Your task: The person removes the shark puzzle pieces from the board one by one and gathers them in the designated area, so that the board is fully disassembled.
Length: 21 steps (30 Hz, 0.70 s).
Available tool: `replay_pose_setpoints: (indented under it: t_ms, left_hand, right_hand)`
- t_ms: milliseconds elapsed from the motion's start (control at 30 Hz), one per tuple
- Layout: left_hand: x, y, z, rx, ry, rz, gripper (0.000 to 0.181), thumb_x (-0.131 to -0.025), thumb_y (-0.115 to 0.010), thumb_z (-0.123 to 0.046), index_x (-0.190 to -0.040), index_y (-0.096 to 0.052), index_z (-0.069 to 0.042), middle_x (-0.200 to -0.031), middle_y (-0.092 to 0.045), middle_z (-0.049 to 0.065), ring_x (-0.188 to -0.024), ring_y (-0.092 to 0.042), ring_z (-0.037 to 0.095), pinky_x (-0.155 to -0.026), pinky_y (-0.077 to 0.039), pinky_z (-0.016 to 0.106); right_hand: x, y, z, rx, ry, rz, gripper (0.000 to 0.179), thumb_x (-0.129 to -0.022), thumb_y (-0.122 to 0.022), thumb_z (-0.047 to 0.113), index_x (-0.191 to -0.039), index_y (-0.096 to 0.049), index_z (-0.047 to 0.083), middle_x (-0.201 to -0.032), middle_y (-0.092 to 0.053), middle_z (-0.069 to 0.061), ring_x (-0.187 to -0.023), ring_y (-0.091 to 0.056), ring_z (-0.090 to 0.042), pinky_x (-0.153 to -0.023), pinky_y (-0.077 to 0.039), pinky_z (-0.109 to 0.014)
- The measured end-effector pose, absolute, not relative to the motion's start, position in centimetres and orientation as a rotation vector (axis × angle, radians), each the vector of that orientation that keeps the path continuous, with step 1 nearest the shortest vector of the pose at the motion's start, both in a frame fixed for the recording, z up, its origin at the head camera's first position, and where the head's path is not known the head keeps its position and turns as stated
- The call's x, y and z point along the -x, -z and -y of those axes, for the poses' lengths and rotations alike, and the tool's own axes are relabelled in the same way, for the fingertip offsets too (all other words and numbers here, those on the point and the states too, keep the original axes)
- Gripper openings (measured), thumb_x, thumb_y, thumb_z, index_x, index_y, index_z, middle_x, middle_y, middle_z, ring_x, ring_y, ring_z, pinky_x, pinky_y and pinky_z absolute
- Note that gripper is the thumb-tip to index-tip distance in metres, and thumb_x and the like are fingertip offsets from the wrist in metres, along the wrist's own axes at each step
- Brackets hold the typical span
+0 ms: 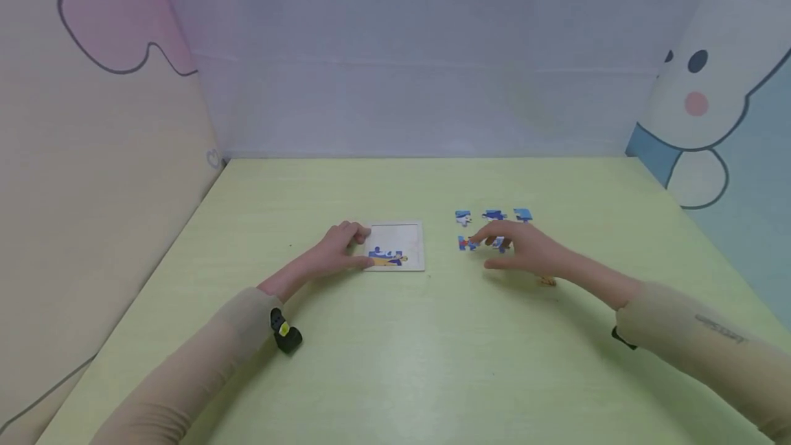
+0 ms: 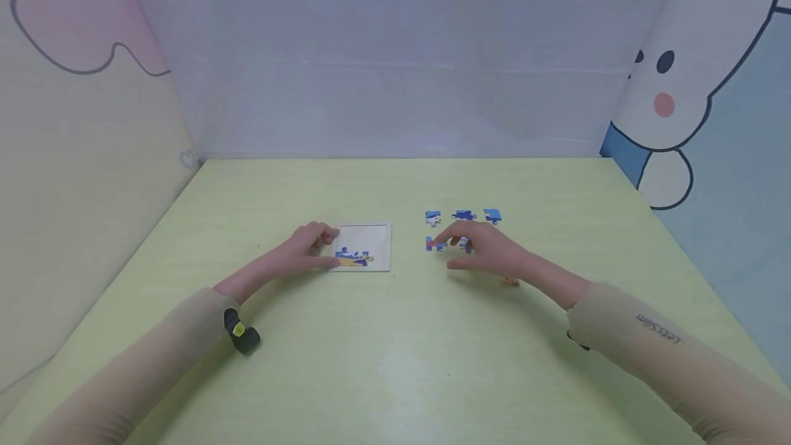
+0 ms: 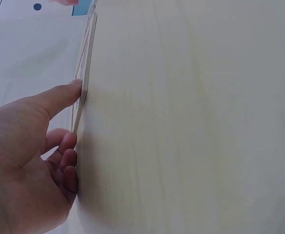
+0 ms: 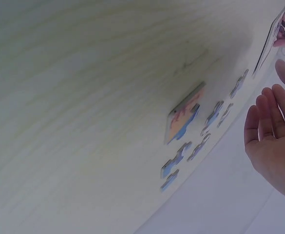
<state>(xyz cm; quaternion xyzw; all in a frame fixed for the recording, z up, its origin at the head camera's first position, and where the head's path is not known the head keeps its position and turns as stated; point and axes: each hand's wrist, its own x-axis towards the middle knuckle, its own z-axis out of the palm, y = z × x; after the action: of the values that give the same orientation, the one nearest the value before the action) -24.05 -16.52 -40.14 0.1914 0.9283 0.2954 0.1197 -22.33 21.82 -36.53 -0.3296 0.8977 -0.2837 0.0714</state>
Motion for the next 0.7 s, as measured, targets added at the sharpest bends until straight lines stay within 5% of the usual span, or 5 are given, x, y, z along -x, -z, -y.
replay_pose_setpoints:
  t_ms: [700]
  left_hand:
    - [24.1, 40.2, 16.6, -0.574, -0.856, -2.715, 0.063, -0.087, -0.075, -0.029, -0.137, -0.05, -0.002, -0.119, -0.055, 0.011, -0.107, -0.043, 0.024, -0.095, -0.036, 0.037]
  right_hand:
    - [24.6, 37.3, -14.2, 1.105, 0.93, -2.617, 0.041, -0.088, -0.073, 0.015, -0.127, -0.063, 0.008, -0.124, -0.067, -0.009, -0.108, -0.062, -0.025, -0.087, -0.053, -0.041]
